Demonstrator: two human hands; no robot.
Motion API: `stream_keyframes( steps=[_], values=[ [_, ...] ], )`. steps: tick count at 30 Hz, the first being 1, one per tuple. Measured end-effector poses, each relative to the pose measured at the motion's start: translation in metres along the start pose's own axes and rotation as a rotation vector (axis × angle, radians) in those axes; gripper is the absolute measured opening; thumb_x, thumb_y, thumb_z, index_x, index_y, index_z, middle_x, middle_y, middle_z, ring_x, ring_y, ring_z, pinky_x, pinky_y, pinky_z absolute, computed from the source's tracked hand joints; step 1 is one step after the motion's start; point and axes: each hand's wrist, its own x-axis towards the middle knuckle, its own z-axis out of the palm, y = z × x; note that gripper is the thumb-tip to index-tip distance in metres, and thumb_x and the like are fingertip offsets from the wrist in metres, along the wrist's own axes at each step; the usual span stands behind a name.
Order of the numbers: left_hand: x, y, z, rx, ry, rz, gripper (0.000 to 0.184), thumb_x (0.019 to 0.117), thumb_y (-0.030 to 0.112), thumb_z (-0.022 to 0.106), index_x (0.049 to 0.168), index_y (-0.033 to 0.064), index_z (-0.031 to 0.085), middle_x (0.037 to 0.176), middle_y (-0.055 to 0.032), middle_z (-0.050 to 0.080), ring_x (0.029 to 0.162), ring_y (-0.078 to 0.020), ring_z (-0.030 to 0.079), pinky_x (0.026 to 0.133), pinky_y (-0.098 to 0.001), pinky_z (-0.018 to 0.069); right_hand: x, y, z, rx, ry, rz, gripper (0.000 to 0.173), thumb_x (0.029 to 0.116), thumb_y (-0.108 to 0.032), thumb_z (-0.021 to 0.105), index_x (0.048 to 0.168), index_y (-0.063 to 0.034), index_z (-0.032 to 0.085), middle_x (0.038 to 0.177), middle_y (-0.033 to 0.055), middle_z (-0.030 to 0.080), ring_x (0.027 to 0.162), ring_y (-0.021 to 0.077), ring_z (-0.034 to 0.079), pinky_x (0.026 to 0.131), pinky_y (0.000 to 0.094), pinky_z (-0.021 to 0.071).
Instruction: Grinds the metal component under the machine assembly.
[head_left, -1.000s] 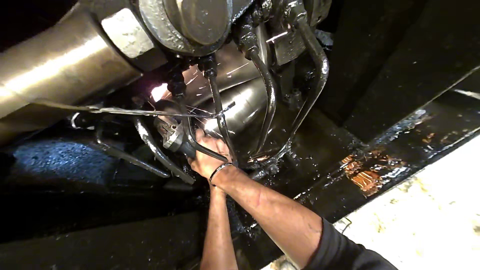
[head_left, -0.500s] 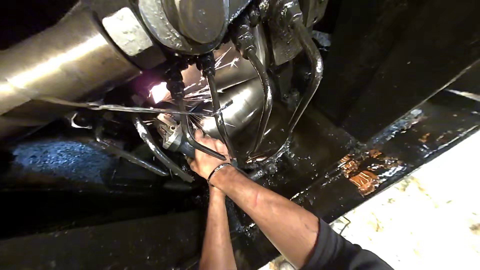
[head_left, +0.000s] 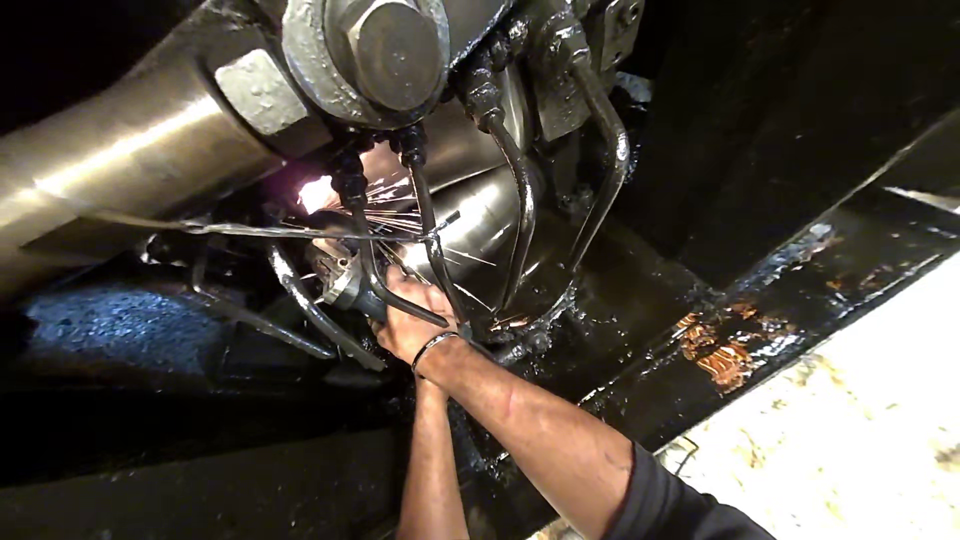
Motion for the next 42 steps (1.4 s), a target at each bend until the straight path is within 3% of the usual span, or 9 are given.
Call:
stream_keyframes(
  steps=[5,12,16,20,25,28,32,39,42],
  values=[
    [0.002,0.002,0.005,-0.046,0.023,-0.006,0.033,0.0919,-0.014,0.06,0.124,-0.0108,0.055,0.116,-0.0188,0.062,0.095,-0.0149,0.058,0.085,-0.0278,0.0508,0.003,0.001,0.003,-0.022,0.0,0.001,0.07,0.0813,-0.047,0.08,0.136,-0.0113,0.053,0.106,0.013,0.072,0.091,0.0323,0.073,0.071,0.0522,0.0602],
    [0.0,-0.001,0.002,0.25,0.013,-0.016,0.042,0.0921,-0.007,0.067,0.131,-0.0124,0.054,0.128,-0.025,0.061,0.112,-0.0235,0.062,0.097,-0.0339,0.0509,0.002,0.008,-0.002,0.021,-0.021,0.013,0.073,0.0792,-0.045,0.083,0.138,-0.0124,0.052,0.106,0.0133,0.072,0.091,0.0333,0.073,0.072,0.0539,0.0604],
    [0.003,-0.002,0.003,0.46,0.007,-0.004,0.04,0.0839,-0.005,0.076,0.12,-0.0118,0.062,0.117,-0.0248,0.066,0.104,-0.0255,0.065,0.095,-0.0357,0.0522,0.006,0.015,0.005,0.083,-0.008,0.01,0.071,0.0768,-0.043,0.083,0.134,-0.0131,0.054,0.102,0.0121,0.072,0.089,0.0326,0.073,0.07,0.0546,0.0601],
    [0.008,0.003,0.008,0.561,-0.048,-0.041,0.031,0.0883,-0.007,0.072,0.119,-0.0108,0.064,0.12,-0.0265,0.064,0.108,-0.0313,0.062,0.098,-0.0423,0.0484,0.003,0.016,-0.008,0.11,-0.044,0.037,0.073,0.0793,-0.042,0.083,0.138,-0.0124,0.052,0.106,0.0144,0.072,0.094,0.0342,0.073,0.075,0.0549,0.0605],
    [0.025,-0.014,0.018,0.272,0.016,-0.06,0.03,0.089,-0.011,0.069,0.119,-0.0089,0.064,0.115,-0.0229,0.065,0.103,-0.0288,0.062,0.093,-0.043,0.0504,0.0,0.02,-0.019,0.122,-0.076,0.048,0.074,0.0767,-0.039,0.085,0.138,-0.0136,0.053,0.11,0.015,0.071,0.1,0.0357,0.072,0.077,0.0571,0.06],
    [0.067,-0.084,0.013,0.046,0.059,0.273,0.041,0.0914,0.004,0.071,0.13,0.0,0.058,0.116,-0.0157,0.067,0.105,-0.0207,0.065,0.09,-0.04,0.0559,0.002,0.024,-0.016,0.106,-0.064,0.036,0.074,0.0743,-0.041,0.085,0.136,-0.0142,0.055,0.106,0.0136,0.073,0.096,0.0345,0.073,0.076,0.0575,0.0601],
    [0.037,-0.055,0.017,0.063,0.084,0.253,0.045,0.0936,-0.002,0.066,0.136,-0.0036,0.05,0.123,-0.0172,0.062,0.112,-0.0184,0.06,0.096,-0.0353,0.0508,0.003,0.027,-0.015,0.077,-0.058,0.031,0.074,0.0743,-0.044,0.084,0.136,-0.0143,0.055,0.105,0.0128,0.073,0.094,0.0329,0.073,0.075,0.056,0.0596],
    [0.035,-0.043,0.02,0.043,0.115,0.361,0.053,0.09,-0.002,0.07,0.138,-0.0031,0.048,0.126,-0.0161,0.062,0.115,-0.0166,0.059,0.1,-0.0336,0.0494,0.007,0.028,-0.015,0.086,-0.02,-0.014,0.073,0.0722,-0.044,0.085,0.132,-0.0128,0.056,0.1,0.0126,0.073,0.091,0.0331,0.073,0.075,0.0565,0.0601],
    [0.039,-0.048,0.019,-0.091,0.125,0.351,0.048,0.0974,0.0,0.059,0.143,-0.001,0.044,0.13,-0.0163,0.059,0.118,-0.0176,0.057,0.1,-0.0348,0.0491,0.009,0.026,-0.013,0.102,-0.012,-0.029,0.074,0.0719,-0.042,0.086,0.132,-0.0118,0.056,0.098,0.0136,0.073,0.09,0.0343,0.073,0.073,0.0561,0.06]
  ],
)
